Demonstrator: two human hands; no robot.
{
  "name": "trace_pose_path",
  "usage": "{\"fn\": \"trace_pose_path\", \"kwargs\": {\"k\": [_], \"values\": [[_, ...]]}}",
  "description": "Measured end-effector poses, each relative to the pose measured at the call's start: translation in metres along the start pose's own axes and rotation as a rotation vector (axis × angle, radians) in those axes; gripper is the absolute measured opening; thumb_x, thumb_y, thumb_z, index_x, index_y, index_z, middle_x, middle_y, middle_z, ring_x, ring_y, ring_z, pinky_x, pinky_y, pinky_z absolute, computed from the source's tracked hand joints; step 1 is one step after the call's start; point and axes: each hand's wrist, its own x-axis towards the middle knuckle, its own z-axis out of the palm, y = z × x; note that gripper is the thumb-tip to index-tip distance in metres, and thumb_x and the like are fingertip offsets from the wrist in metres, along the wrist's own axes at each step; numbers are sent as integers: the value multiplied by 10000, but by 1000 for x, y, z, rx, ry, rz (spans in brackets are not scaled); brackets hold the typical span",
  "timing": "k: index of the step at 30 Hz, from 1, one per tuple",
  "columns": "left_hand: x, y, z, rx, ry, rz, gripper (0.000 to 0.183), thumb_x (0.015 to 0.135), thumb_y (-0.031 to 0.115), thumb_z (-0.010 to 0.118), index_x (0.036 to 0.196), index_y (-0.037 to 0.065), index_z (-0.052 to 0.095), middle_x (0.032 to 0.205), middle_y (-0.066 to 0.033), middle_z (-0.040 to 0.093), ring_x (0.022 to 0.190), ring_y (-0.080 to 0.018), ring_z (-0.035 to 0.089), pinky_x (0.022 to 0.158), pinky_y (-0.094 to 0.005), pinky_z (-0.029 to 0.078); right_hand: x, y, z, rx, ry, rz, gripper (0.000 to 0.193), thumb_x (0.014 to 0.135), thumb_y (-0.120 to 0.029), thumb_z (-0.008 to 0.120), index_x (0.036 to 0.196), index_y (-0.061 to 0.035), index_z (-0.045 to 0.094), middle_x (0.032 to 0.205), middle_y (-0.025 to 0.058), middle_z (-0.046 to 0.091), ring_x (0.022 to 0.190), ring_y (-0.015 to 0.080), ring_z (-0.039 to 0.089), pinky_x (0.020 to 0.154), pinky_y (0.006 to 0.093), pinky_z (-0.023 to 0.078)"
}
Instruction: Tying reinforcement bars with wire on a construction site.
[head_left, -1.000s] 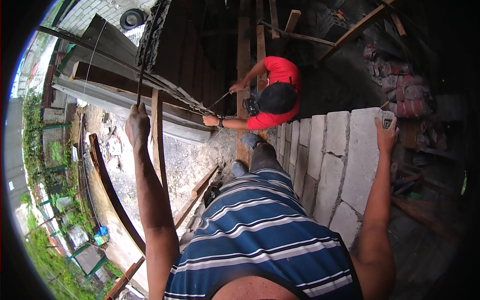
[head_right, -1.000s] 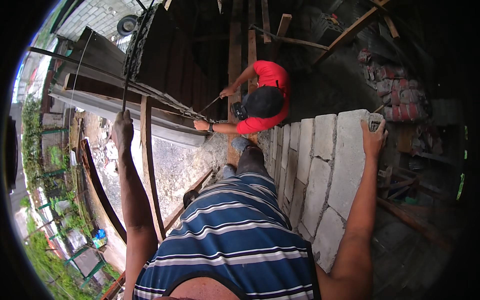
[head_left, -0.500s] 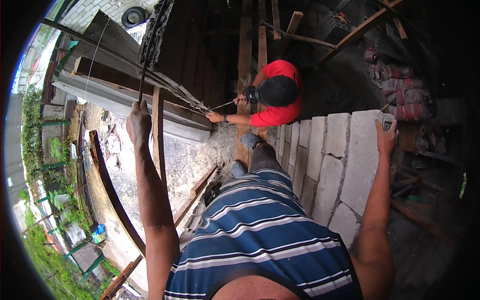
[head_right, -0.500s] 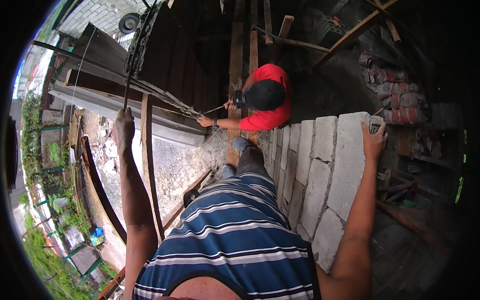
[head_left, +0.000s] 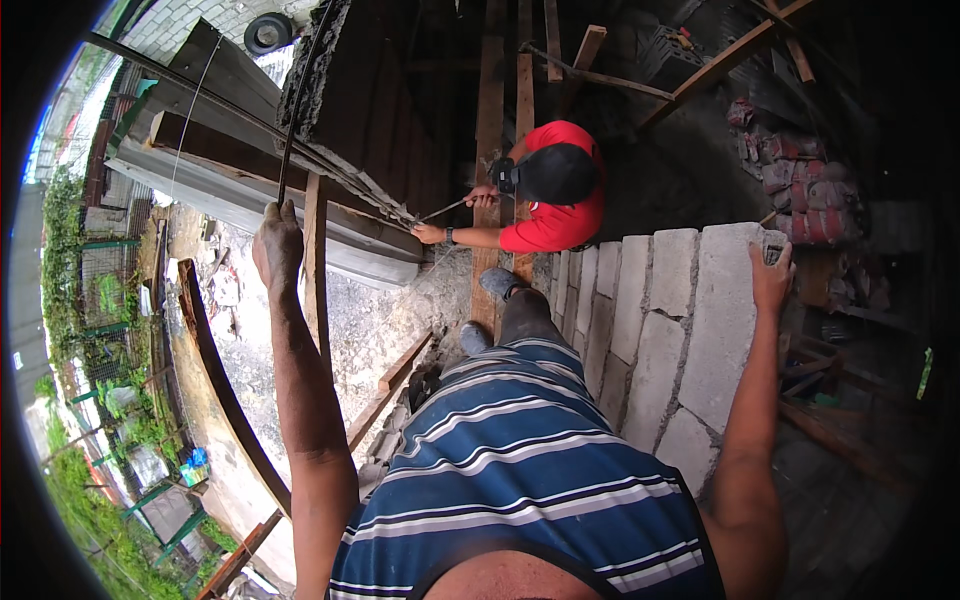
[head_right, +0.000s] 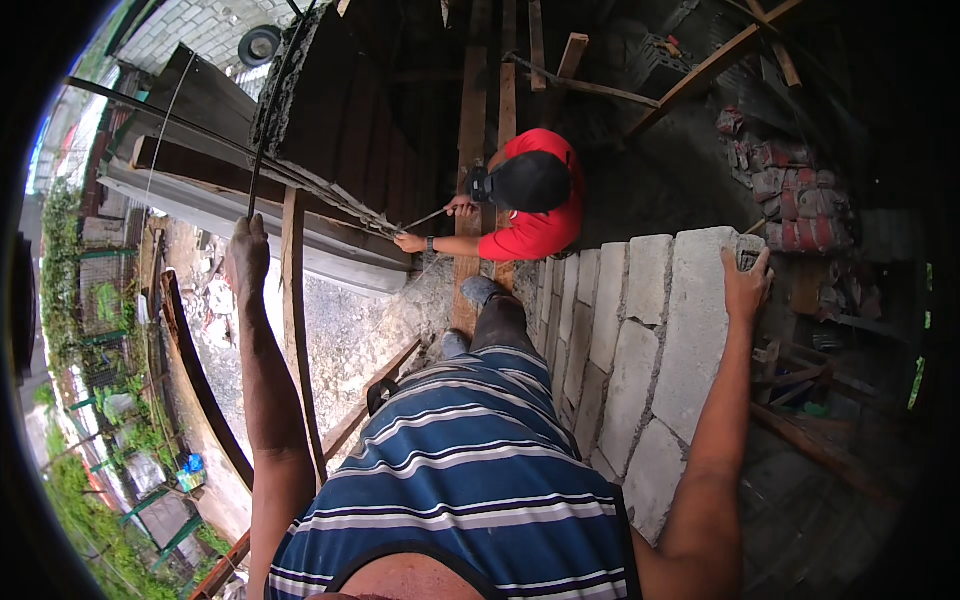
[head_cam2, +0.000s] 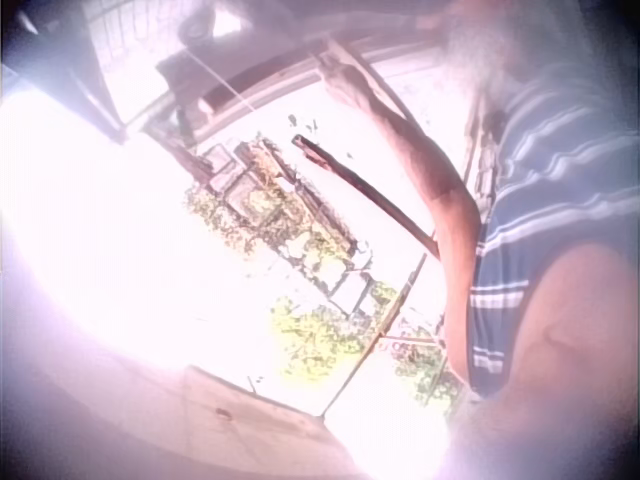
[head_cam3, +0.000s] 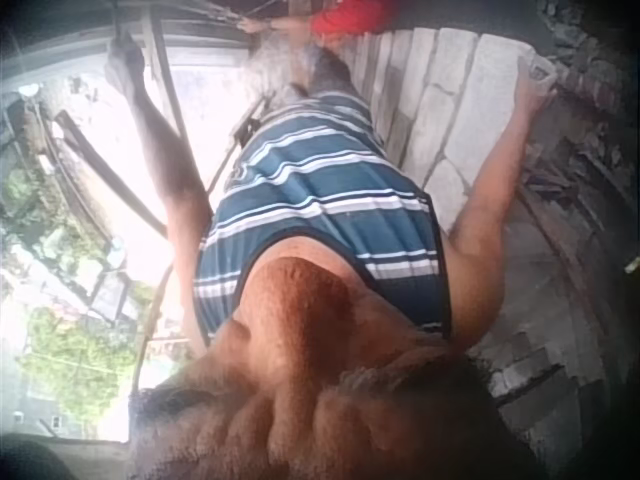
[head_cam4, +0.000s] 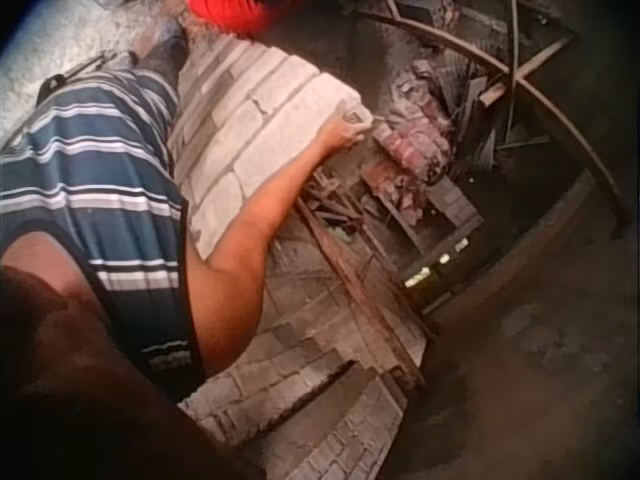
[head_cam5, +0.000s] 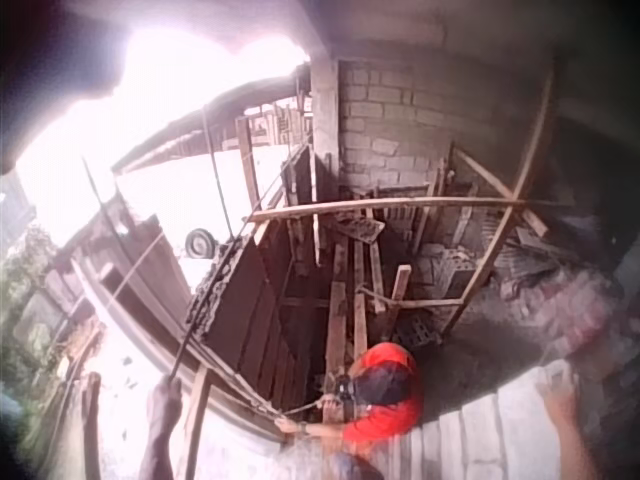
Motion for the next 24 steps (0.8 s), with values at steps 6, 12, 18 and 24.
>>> {"fn": "trace_pose_path", "kwargs": {"k": [6,12,18,24], "values": [[-1,2,-1,-5,-2,5,418,1036,412,423,1052,53,636,934,-282,690,923,-482,651,784,-556,477,1,4,2,-20,6,-6,985,790,-656,673,1522,-71,370,1429,338,442,1323,469,445,1090,506,365],[0,0,0,-4,-2,0,415,1033,406,431,1053,49,641,935,-284,690,930,-480,652,794,-550,479,0,-1,-2,-25,-14,-2,995,786,-662,671,1524,-69,366,1430,337,442,1324,468,444,1093,505,363],[-1,2,-2,-2,-13,-10,412,1029,402,439,1063,47,644,937,-283,690,932,-477,652,796,-553,477,1,2,1,-21,-9,13,1001,780,-663,675,1528,-75,362,1447,332,425,1338,466,428,1102,500,355],[0,-1,0,-2,-3,-1,413,1030,404,435,1061,46,639,949,-287,686,945,-481,646,805,-556,477,1,0,0,8,-11,8,999,779,-657,677,1531,-83,358,1450,337,419,1345,465,423,1107,501,350]]}}
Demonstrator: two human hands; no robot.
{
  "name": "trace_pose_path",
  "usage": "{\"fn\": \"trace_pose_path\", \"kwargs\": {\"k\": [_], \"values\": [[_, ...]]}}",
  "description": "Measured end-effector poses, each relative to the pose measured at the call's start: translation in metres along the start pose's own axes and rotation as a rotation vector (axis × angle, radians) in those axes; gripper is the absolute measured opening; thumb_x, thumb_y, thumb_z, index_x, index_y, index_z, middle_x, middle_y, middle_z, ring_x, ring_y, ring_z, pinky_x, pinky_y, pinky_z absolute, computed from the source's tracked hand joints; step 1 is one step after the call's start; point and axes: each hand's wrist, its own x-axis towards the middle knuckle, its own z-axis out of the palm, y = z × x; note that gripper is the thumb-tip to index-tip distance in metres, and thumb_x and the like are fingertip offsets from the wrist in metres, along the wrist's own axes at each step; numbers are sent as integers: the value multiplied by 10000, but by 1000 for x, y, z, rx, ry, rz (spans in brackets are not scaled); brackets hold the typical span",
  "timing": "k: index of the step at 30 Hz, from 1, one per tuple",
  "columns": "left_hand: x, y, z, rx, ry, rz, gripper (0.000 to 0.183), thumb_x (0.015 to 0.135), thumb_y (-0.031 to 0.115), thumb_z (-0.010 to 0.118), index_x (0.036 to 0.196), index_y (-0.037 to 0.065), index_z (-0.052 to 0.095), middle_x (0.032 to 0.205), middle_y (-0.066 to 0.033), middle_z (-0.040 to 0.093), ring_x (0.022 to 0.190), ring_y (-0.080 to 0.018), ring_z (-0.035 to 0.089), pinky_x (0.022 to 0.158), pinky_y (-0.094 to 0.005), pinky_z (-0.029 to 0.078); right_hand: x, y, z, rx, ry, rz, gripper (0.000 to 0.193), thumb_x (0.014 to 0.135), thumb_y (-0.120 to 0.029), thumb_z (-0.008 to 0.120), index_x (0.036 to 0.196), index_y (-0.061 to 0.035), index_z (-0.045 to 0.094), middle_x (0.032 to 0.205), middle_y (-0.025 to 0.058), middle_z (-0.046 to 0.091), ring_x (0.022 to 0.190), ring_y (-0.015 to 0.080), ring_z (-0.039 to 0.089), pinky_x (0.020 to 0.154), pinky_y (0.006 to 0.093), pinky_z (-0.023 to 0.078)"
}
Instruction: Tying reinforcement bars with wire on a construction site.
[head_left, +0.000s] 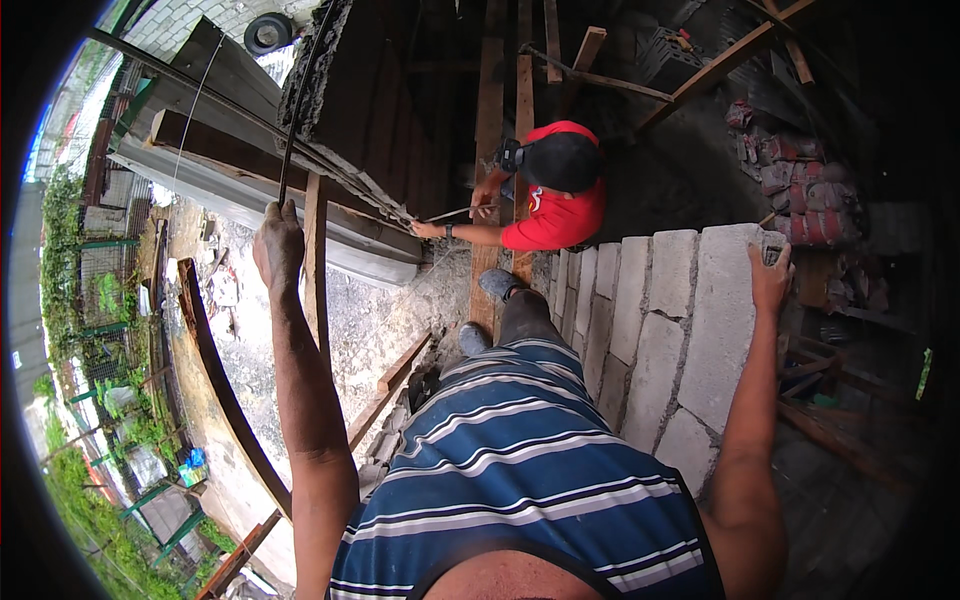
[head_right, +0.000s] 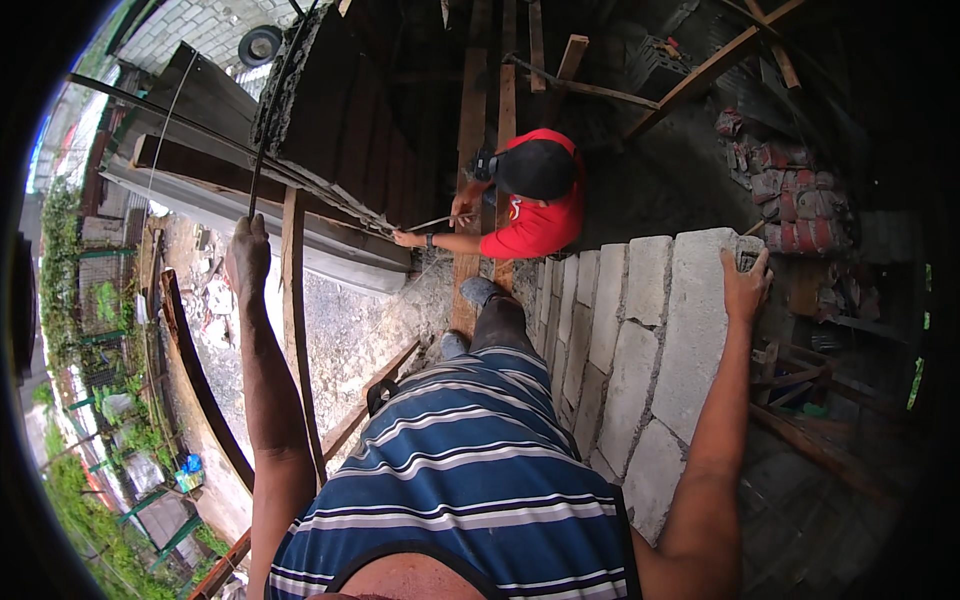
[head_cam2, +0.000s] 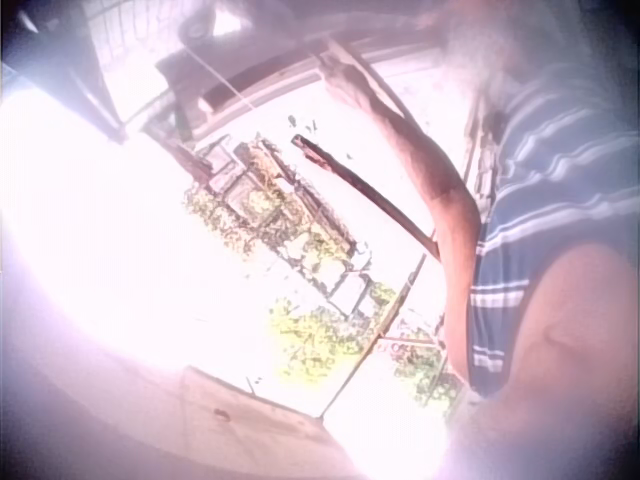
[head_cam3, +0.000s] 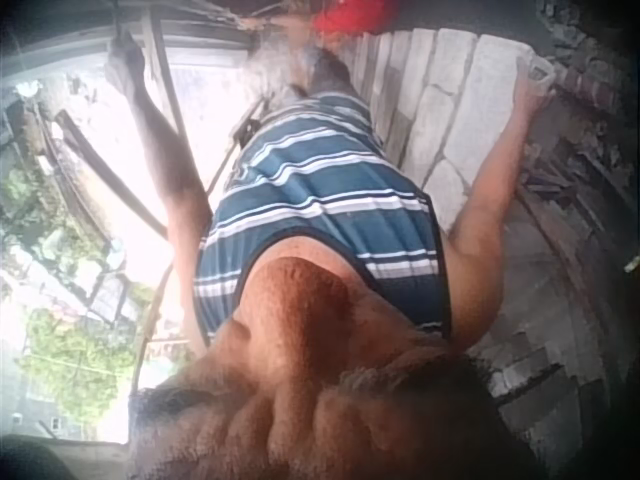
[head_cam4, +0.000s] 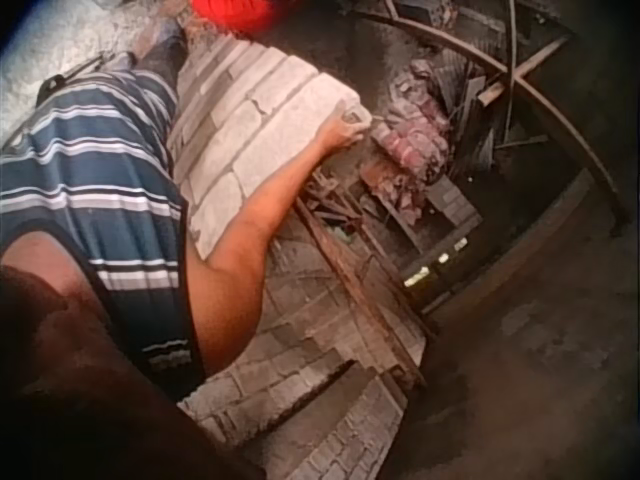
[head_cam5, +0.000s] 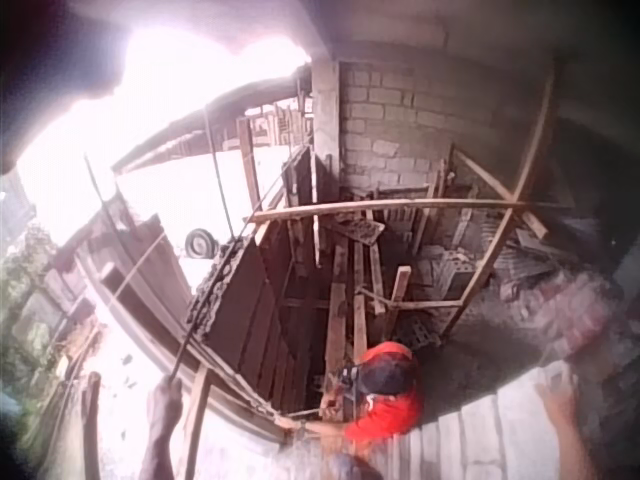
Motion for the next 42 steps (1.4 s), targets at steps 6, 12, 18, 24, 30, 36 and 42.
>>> {"fn": "trace_pose_path", "kwargs": {"k": [6,12,18,24,30,36,42], "values": [[1,0,1,-1,-4,3,414,1032,405,430,1056,44,630,955,-292,683,951,-484,642,808,-559,476,0,1,1,4,4,12,995,777,-643,685,1540,-102,344,1454,348,408,1352,468,414,1113,494,346],[1,-2,2,4,12,18,418,1033,408,427,1045,47,637,934,-291,685,926,-489,646,789,-561,479,1,4,3,7,9,2,1011,774,-653,683,1538,-84,343,1452,349,409,1350,475,413,1114,493,346],[1,0,1,13,14,14,418,1032,407,429,1043,45,639,936,-295,685,922,-492,646,786,-562,480,0,2,2,-4,15,-3,1008,777,-662,676,1531,-77,352,1441,340,424,1338,472,424,1107,498,352],[-2,5,-2,20,16,1,419,1030,408,433,1048,45,641,945,-295,685,931,-491,646,787,-557,484,-1,1,1,-33,23,-10,998,781,-664,668,1527,-76,361,1433,332,440,1320,466,448,1087,498,375],[-2,3,-2,16,11,-3,413,1031,402,436,1048,45,642,946,-288,687,930,-488,647,785,-550,485,-2,-2,-2,-14,16,-8,996,780,-665,671,1524,-75,369,1430,331,442,1320,465,448,1088,495,374],[-3,4,-2,-10,15,-4,399,1027,397,448,1042,48,642,940,-283,687,928,-484,647,785,-543,486,0,1,2,-14,27,-5,1006,773,-657,688,1526,-72,366,1430,324,438,1328,458,435,1098,488,360],[-1,1,0,4,19,4,410,1027,404,444,1040,48,646,933,-285,686,924,-481,648,782,-547,483,0,-1,0,-21,21,-6,1007,774,-667,680,1522,-70,369,1421,319,449,1317,453,451,1089,491,370]]}}
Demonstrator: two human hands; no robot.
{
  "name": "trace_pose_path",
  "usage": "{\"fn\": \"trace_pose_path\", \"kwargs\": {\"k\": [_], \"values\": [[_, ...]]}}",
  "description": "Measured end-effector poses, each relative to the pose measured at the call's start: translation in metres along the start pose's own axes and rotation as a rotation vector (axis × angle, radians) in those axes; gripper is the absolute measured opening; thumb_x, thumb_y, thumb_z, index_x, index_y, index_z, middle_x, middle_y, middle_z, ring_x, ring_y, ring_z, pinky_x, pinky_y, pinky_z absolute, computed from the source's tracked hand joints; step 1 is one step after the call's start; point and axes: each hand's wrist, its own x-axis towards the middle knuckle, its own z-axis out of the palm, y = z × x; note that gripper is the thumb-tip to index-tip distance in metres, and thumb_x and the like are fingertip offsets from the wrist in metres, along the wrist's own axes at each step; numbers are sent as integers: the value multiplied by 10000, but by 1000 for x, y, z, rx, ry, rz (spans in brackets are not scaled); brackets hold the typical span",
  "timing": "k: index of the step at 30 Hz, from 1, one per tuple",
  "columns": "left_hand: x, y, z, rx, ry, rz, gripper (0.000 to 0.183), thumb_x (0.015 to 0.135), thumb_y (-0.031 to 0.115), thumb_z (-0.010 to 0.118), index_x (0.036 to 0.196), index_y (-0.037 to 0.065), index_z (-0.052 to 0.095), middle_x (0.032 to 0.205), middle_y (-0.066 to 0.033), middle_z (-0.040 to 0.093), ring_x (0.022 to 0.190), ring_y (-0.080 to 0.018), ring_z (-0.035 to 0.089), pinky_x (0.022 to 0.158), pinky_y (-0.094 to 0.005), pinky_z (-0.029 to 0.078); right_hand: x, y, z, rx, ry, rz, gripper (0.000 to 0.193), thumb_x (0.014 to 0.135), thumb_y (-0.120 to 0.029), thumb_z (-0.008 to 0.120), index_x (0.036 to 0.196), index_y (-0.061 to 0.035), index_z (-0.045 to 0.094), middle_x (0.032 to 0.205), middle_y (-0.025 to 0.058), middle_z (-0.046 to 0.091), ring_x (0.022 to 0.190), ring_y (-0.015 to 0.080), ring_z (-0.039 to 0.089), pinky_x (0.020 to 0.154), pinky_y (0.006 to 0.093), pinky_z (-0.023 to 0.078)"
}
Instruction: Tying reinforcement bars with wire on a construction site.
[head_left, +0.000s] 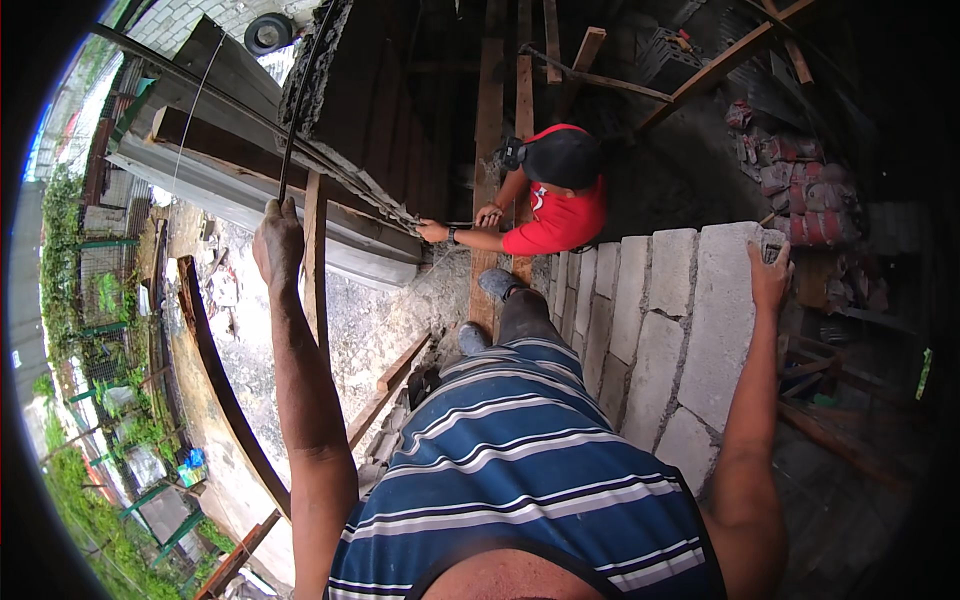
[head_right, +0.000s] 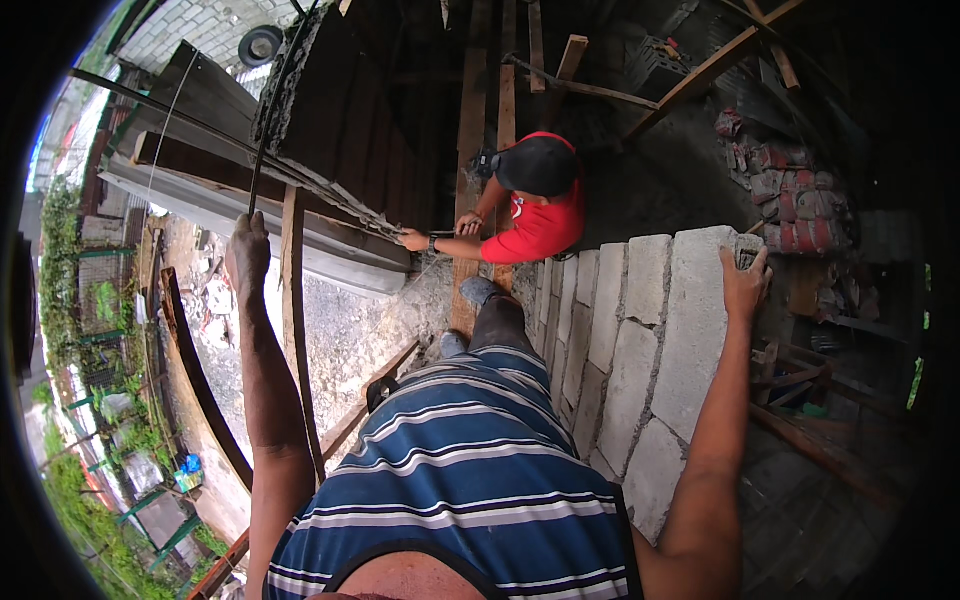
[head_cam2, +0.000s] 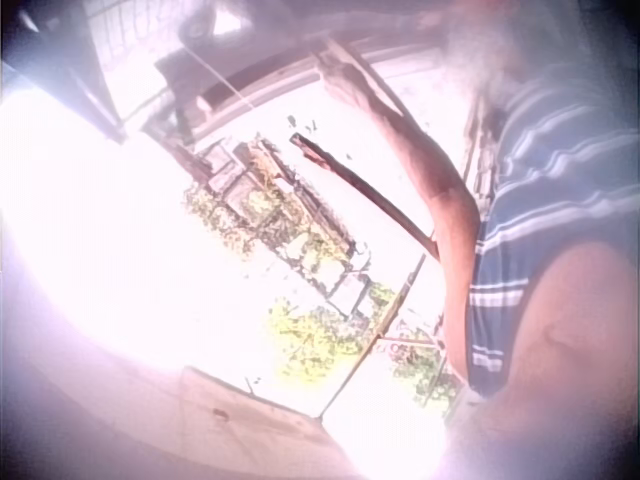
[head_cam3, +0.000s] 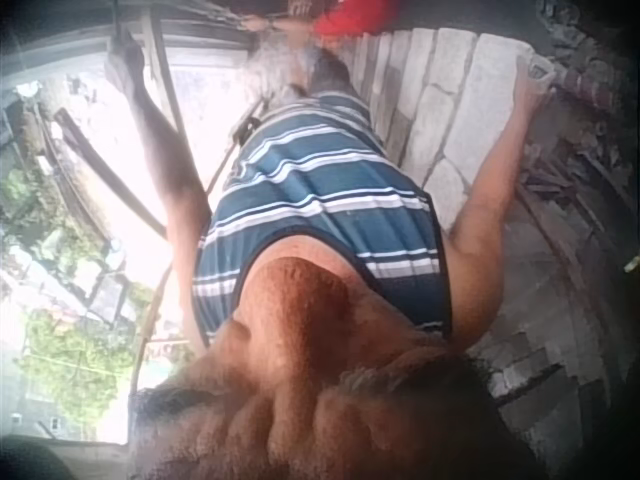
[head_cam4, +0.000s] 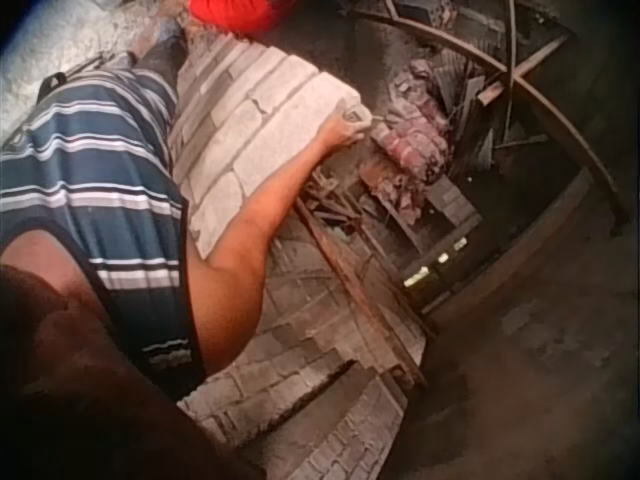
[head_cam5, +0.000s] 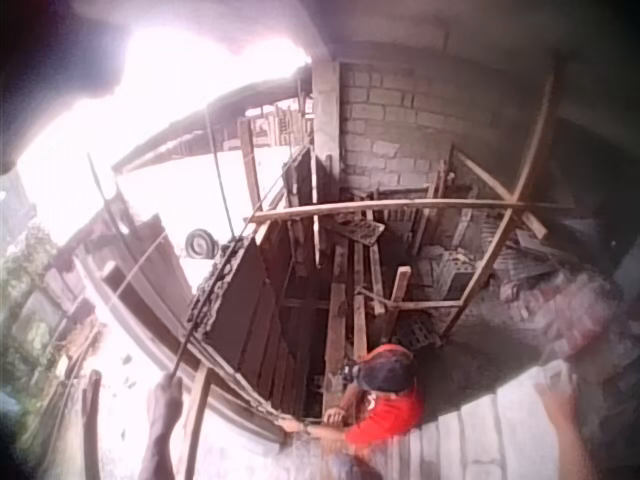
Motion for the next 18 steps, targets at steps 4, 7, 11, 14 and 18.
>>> {"fn": "trace_pose_path", "kwargs": {"k": [4,7,11,14,18], "values": [[0,0,1,-6,0,0,413,1027,405,440,1037,49,648,930,-285,686,920,-481,648,781,-551,481,0,2,1,-3,2,-2,1008,775,-674,673,1521,-68,370,1418,320,453,1315,452,454,1087,490,373],[0,0,0,-12,0,-1,413,1028,404,438,1035,48,648,930,-287,686,917,-483,647,781,-552,480,0,2,2,-1,5,-5,1007,777,-676,669,1522,-68,370,1418,322,453,1317,453,453,1089,490,372],[0,1,1,-12,0,0,417,1029,407,437,1034,46,645,928,-289,685,920,-485,647,785,-551,479,0,3,2,-1,2,-2,1002,780,-670,668,1524,-69,370,1423,326,449,1321,455,450,1094,489,367],[-1,1,0,-14,2,0,417,1030,408,439,1034,45,643,927,-289,686,922,-486,647,787,-550,479,0,3,1,4,4,-7,999,779,-661,674,1526,-72,369,1427,328,445,1323,455,448,1095,491,366],[-2,4,-3,-4,-6,-4,415,1031,408,440,1039,45,641,930,-286,687,920,-487,649,784,-550,481,-2,-1,-2,14,-11,3,997,779,-652,677,1530,-76,363,1433,331,439,1329,460,441,1099,492,361]]}}
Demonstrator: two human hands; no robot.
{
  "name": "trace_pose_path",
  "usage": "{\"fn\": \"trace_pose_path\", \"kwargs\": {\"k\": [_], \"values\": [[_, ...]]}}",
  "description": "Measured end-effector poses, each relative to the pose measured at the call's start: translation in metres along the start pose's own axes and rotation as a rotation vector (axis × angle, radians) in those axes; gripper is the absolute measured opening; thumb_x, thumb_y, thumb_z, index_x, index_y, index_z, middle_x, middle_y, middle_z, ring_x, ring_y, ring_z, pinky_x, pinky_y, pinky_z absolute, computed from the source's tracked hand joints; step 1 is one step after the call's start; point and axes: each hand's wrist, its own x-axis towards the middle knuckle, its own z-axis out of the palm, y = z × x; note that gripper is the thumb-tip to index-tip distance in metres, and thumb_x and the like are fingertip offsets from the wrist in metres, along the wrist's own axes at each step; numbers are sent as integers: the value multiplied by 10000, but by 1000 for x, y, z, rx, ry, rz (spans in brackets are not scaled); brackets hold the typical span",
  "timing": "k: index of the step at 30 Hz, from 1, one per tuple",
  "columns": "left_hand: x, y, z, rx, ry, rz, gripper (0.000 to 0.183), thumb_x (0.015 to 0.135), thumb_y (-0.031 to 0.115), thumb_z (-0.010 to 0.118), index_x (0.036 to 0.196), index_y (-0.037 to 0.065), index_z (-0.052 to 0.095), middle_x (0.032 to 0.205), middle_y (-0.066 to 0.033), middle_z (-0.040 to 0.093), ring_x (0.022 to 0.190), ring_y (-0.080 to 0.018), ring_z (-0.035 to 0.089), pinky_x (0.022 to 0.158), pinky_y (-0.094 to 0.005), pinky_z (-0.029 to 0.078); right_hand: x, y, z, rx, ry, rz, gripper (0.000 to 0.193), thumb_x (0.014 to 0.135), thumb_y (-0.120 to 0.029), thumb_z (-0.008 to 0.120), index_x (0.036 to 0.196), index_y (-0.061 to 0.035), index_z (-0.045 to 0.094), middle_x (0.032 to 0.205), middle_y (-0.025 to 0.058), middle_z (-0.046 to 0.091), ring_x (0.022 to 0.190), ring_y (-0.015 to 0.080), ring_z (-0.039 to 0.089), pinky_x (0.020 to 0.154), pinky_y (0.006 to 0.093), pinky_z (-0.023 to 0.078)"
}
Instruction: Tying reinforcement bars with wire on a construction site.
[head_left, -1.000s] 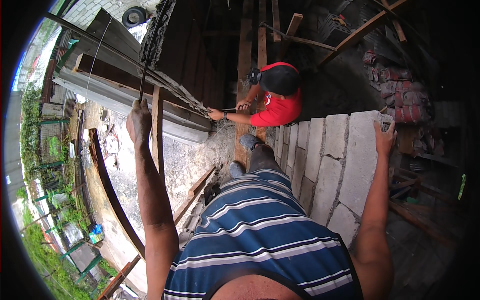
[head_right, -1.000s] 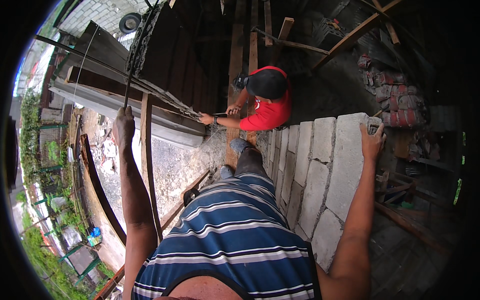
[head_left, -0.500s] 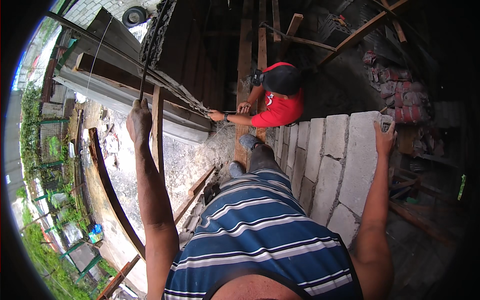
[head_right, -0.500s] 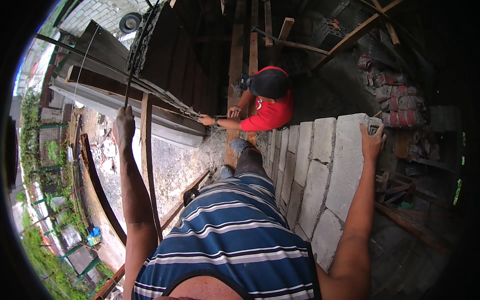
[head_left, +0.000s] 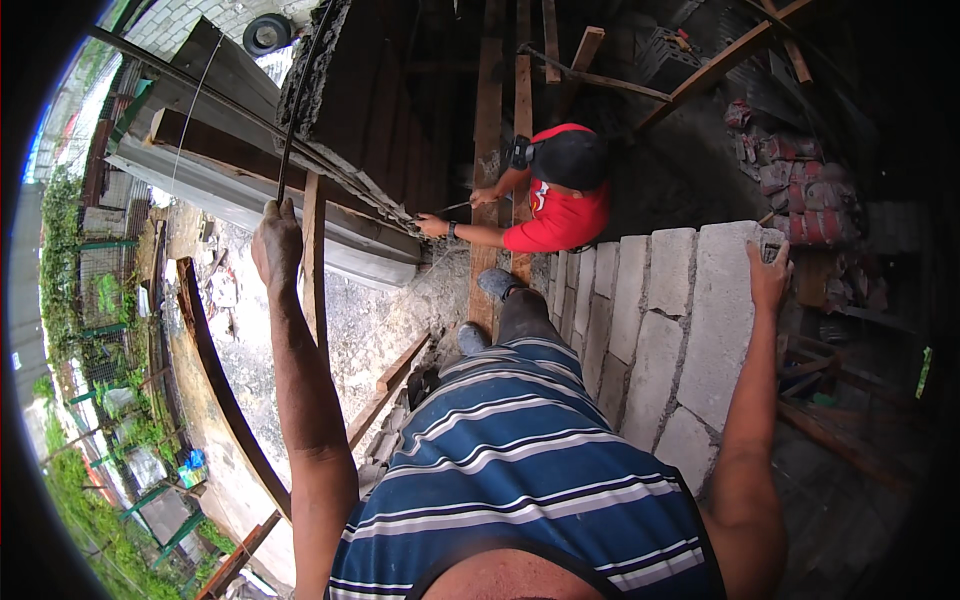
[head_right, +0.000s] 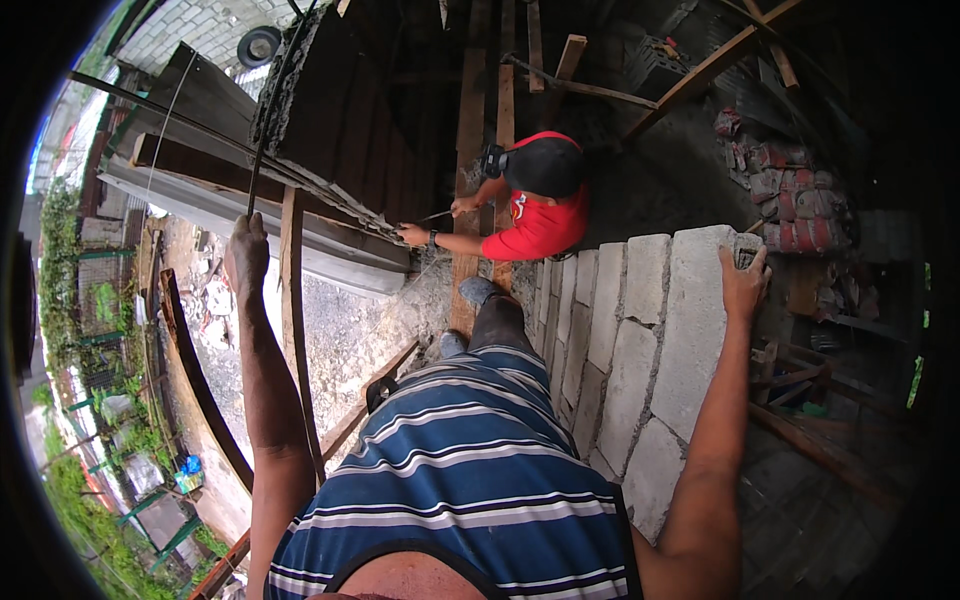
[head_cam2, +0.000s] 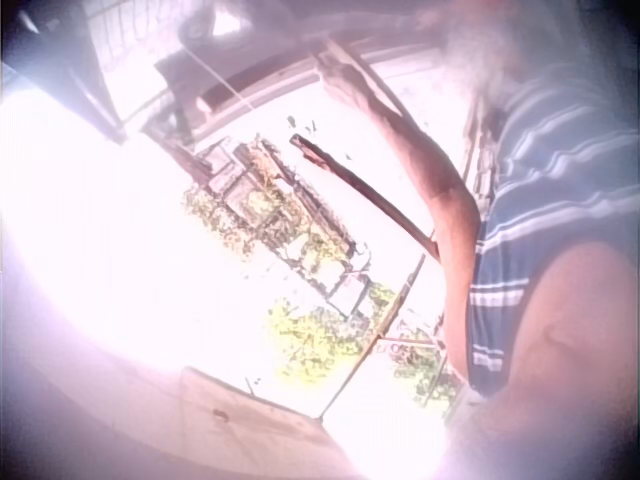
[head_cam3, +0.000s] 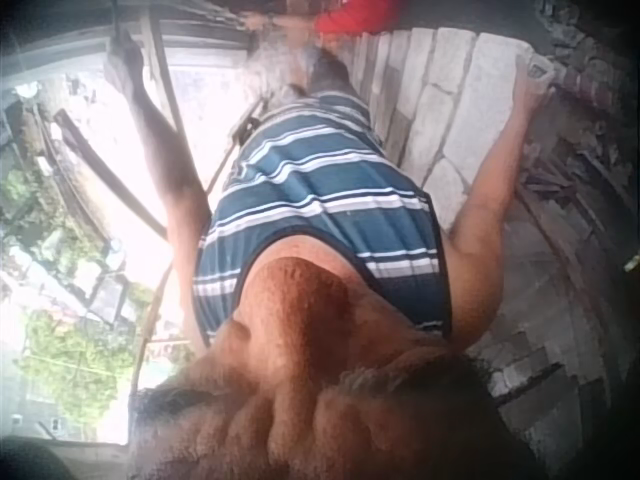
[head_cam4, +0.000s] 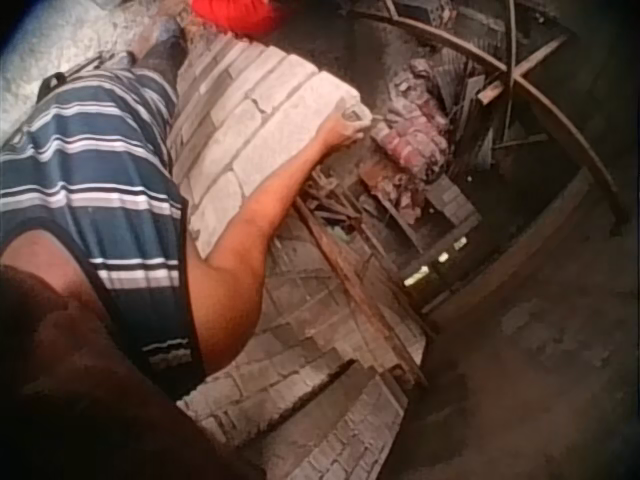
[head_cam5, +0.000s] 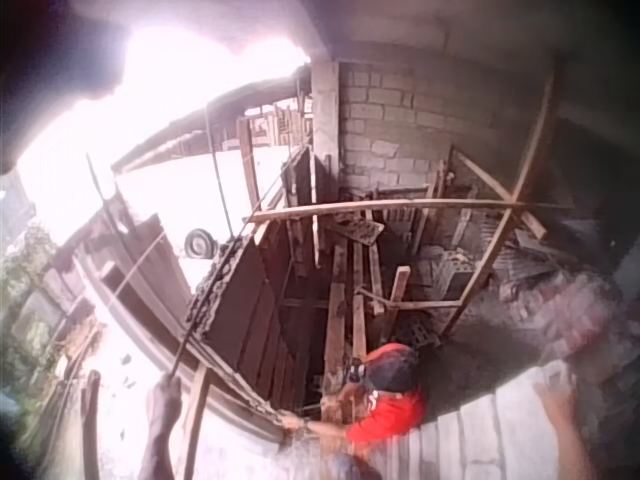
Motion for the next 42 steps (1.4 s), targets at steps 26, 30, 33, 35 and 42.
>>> {"fn": "trace_pose_path", "kwargs": {"k": [26,30,33,35,42], "values": [[0,0,1,5,-5,-20,409,1029,410,441,1047,52,638,959,-282,688,962,-484,645,803,-546,484,-2,-5,-4,0,-2,7,995,772,-644,694,1522,-72,376,1414,321,453,1307,455,459,1080,502,374],[1,0,2,4,-4,-16,408,1027,409,443,1042,50,636,955,-284,687,956,-485,646,799,-547,485,-2,-5,-4,4,-17,19,1001,771,-644,695,1525,-71,371,1417,327,447,1310,460,455,1084,502,369],[1,-1,2,4,-3,-9,405,1027,406,443,1038,48,635,950,-285,687,948,-486,648,796,-548,486,0,-2,-1,12,-6,8,1010,769,-643,696,1530,-69,362,1424,336,437,1318,466,446,1090,500,364],[1,-1,2,7,-1,-7,405,1027,405,443,1038,48,634,948,-285,687,946,-486,648,795,-549,486,0,-2,-1,23,-7,12,1016,767,-642,697,1533,-69,355,1429,344,427,1326,470,437,1095,499,359],[1,0,1,13,0,-7,403,1028,403,442,1038,52,637,945,-287,686,944,-488,647,799,-552,484,-1,-3,-2,25,-6,15,1016,766,-639,699,1535,-74,352,1427,332,434,1320,464,444,1091,499,364]]}}
